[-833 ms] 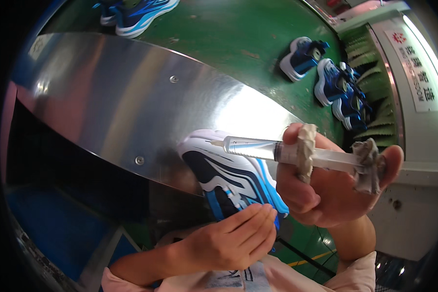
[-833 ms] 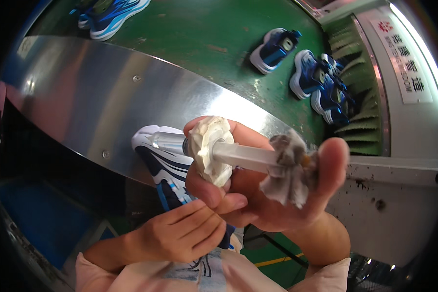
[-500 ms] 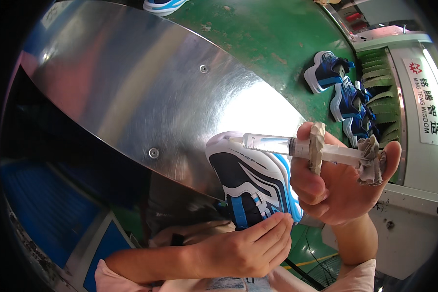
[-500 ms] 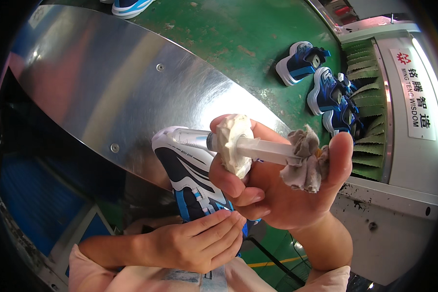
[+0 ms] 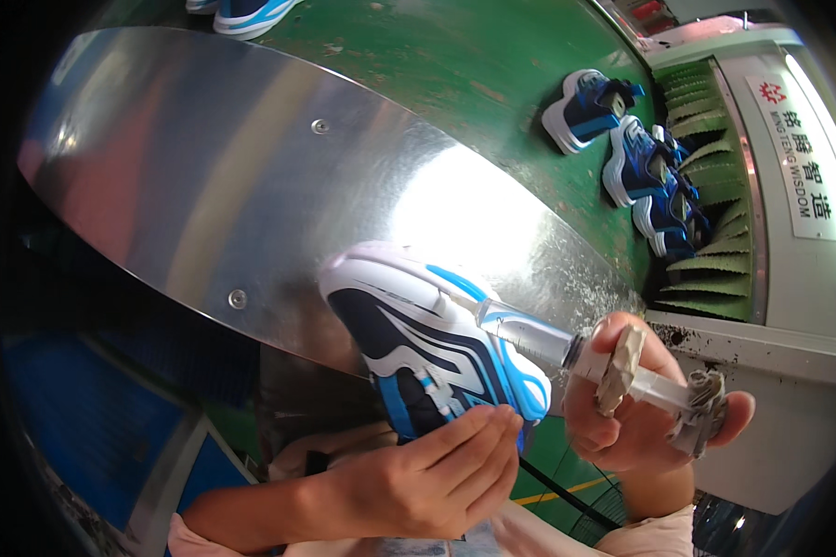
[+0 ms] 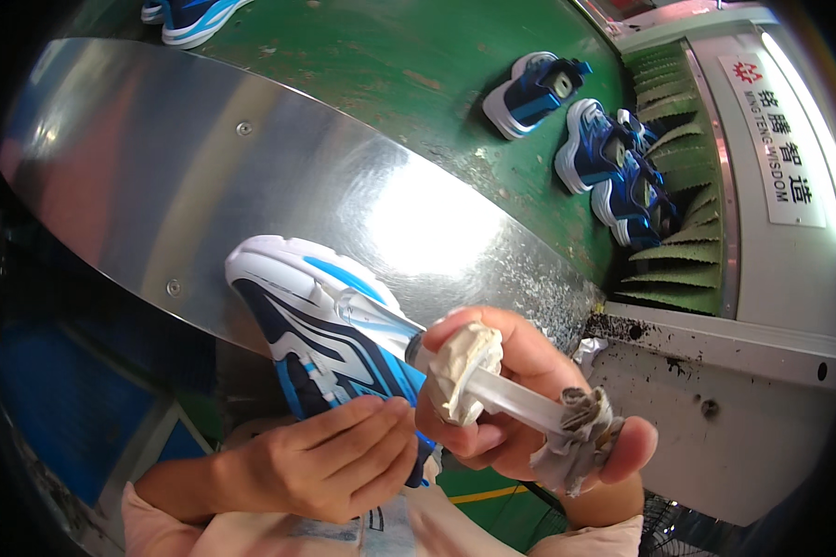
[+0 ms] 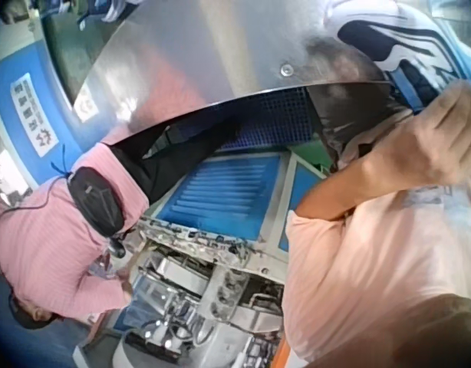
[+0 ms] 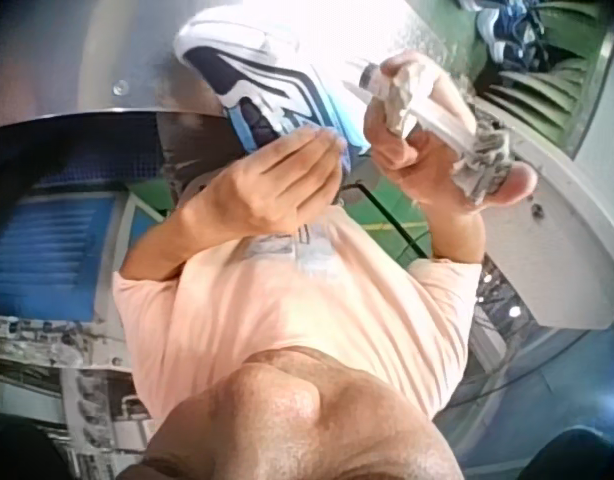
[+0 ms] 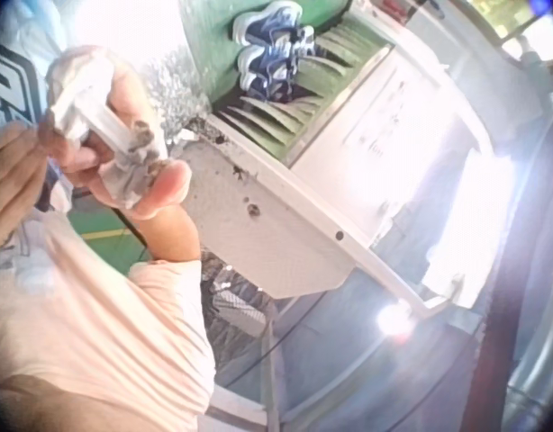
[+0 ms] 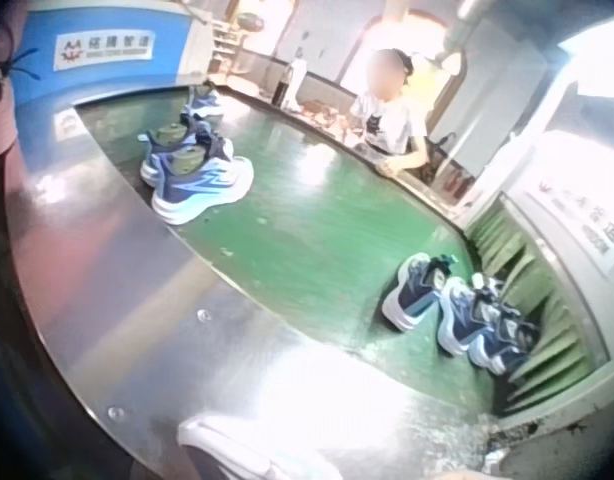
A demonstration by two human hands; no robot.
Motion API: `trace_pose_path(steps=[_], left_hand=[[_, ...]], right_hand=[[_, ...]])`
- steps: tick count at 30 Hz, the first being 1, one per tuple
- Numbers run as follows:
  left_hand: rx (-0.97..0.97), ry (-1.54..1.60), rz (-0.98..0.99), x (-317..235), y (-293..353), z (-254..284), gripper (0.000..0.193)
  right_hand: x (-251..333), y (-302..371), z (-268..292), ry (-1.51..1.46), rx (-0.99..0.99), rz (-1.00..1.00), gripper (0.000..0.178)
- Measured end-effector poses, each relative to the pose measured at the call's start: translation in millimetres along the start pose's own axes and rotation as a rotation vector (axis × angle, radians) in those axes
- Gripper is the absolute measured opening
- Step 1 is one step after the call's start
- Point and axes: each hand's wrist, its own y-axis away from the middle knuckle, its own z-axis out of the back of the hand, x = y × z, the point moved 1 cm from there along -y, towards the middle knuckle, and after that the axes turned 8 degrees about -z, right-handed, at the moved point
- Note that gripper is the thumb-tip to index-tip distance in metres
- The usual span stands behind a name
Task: The person applies glue to the seam between the upper and the sole of shoes using a syringe and then places the shoes on a conveyor belt.
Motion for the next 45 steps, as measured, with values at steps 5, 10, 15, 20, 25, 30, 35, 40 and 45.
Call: trace_pose_path(steps=[5,10,15,20,25,30,35,40,45], left_hand=[[-0.013,0.069,0.074,-5.2,-3.4,0.0,0.013],[0.006,-0.003,0.078,-6.3,-8.4,-0.6,0.011],[0.036,-0.023,0.077,-6.6,-14.9,-2.6,0.011],[0.073,-0.086,0.035,-3.6,-20.5,-2.4,0.011],[0.15,-0.093,-0.002,0.5,-35.3,0.9,0.016],[0.196,-0.082,0.019,3.9,-54.1,2.6,0.013],[0.398,-0.081,-0.008,10.1,-67.3,7.7,0.032],[0.479,-0.032,-0.008,16.9,-81.9,7.6,0.038],[0.538,-0.057,-0.091,30.7,-105.2,-0.7,0.045]], right_hand=[[-20.0,35.1,7.5,-0.078,-0.149,0.02,0.121],[-41.8,67.7,14.8,-0.207,-0.146,0.002,0.119],[-51.1,93.6,9.3,-0.178,-0.406,-0.183,0.116],[-79.1,117.1,37.4,-0.331,-0.155,0.032,0.114],[-98.3,123.9,71.7,-0.33,-0.093,0.177,0.106],[-104.4,124.0,91.4,-0.285,-0.071,0.196,0.106],[-106.0,127.2,90.4,-0.338,-0.175,0.058,0.109],[-121.5,125.9,85.8,-0.458,-0.148,0.187,0.115],[-138.3,125.1,78.3,-0.629,-0.048,0.258,0.135]])
